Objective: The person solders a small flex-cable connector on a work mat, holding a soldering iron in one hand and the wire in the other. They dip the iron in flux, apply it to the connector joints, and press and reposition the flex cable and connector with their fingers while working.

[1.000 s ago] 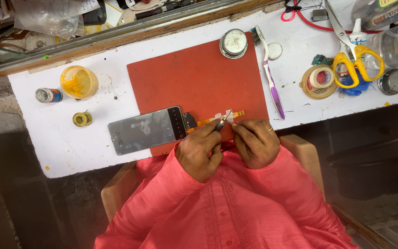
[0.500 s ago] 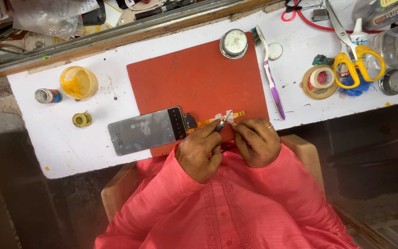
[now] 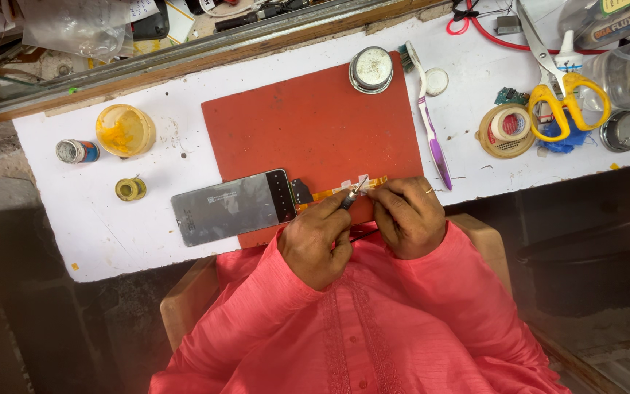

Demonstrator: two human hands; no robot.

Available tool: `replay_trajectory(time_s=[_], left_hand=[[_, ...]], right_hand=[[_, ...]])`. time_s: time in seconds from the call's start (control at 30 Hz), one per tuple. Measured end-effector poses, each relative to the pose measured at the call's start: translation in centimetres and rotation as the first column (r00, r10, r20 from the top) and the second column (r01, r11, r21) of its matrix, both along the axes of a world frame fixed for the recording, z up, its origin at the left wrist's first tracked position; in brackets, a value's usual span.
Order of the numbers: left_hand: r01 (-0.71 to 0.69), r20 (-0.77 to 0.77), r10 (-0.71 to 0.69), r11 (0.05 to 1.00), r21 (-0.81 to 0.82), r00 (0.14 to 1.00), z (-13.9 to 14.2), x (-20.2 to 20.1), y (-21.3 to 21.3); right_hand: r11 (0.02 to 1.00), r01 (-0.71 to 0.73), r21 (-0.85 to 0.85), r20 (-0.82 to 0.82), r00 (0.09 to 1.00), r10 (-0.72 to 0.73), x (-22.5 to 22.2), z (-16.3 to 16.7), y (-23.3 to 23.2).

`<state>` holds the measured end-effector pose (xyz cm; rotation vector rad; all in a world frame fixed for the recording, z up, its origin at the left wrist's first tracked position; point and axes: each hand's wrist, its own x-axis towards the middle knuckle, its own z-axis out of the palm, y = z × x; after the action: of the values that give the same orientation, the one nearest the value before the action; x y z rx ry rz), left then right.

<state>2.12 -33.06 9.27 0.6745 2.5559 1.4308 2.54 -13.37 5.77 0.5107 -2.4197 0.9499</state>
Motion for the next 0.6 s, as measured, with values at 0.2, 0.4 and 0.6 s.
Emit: replay_trajectory(time_s=[0.2,0.4,0.6], left_hand=[[-0.004,-0.011,0.004,1.0,0.0,1.0,-0.07,0.13,0.01],[-0.002,-0.032,0.003,1.0,0.01,0.999,-0.06,0.11,0.0],[-0.002,-0.015,0.002,1.0,0.008,1.0,-0.04,0.11,0.01]], right_hand=[[1.0,0.023,0.005,0.002,1.0,-0.023,0.18,-0.27,-0.09],[1.0,0.021,0.003,-0.007,1.0,-0.021,0.15,-0.36,-0.11],[0.999,0.038,-0.003,-0.011,0.999,-0.038,0.19,-0.5,-0.3]])
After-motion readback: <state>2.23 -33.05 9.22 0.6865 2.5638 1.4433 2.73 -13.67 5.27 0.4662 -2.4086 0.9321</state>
